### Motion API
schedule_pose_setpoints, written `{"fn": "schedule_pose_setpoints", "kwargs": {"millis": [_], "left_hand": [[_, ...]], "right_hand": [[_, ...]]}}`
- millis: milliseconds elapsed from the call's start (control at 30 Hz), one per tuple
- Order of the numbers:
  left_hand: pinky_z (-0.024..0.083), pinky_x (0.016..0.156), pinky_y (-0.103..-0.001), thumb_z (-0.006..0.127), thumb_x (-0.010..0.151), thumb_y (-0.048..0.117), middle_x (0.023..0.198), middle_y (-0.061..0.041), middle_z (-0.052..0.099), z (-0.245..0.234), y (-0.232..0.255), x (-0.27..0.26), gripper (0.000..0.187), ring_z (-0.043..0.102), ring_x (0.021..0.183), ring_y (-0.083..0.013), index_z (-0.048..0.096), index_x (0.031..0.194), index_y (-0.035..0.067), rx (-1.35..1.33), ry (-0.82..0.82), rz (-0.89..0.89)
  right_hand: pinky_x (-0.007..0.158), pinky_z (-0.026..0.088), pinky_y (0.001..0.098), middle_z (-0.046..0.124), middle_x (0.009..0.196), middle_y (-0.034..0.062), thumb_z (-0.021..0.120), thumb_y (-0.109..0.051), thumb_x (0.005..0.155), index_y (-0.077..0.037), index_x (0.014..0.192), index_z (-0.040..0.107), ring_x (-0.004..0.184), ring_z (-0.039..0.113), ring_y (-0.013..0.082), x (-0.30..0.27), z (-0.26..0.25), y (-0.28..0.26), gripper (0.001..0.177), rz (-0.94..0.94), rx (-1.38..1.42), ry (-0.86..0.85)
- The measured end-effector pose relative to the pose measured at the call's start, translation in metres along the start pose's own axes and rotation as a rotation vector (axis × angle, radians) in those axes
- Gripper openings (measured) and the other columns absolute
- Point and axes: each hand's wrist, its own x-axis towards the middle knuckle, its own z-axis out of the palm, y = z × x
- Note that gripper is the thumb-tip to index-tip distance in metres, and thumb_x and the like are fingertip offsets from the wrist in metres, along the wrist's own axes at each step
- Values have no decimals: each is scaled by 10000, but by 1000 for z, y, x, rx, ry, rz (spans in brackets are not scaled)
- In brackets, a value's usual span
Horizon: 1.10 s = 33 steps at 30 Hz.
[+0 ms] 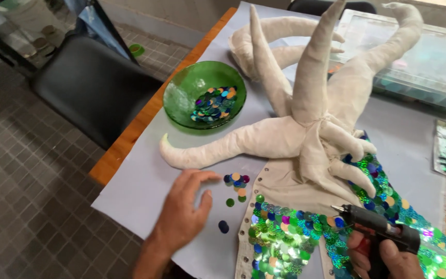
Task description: Gluing sequins onto a fabric costume piece using a hot glue gun
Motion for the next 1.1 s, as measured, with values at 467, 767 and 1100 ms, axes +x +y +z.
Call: {"fn": "schedule_pose_setpoints", "kwargs": {"millis": [467,767,1100], "left_hand": [[479,626,-393,909,754,161,902,-4,604,16,-33,-22,312,531,829,-227,822,1049,214,182,-235,294],[544,595,-372,820,834,102,886,4,670,18,-31,-15,93,607,850,-195,785,916,125,163,-223,323],[585,598,-216,692,932,138,883,-13,822,22,23,4,199,682,647,-86,824,1078,111,-474,-179,-421]], "right_hand": [[371,231,372,435,583,184,685,-522,917,102,1079,671,426,342,249,5,-12,7,645,20,9,-23],[404,182,319,426,609,195,577,-385,961,150,1142,676,440,301,203,-9,32,-8,574,-6,-127,57],[611,332,310,607,672,71,622,-510,966,-87,883,886,615,525,198,15,183,-90,505,512,-1193,217]]}}
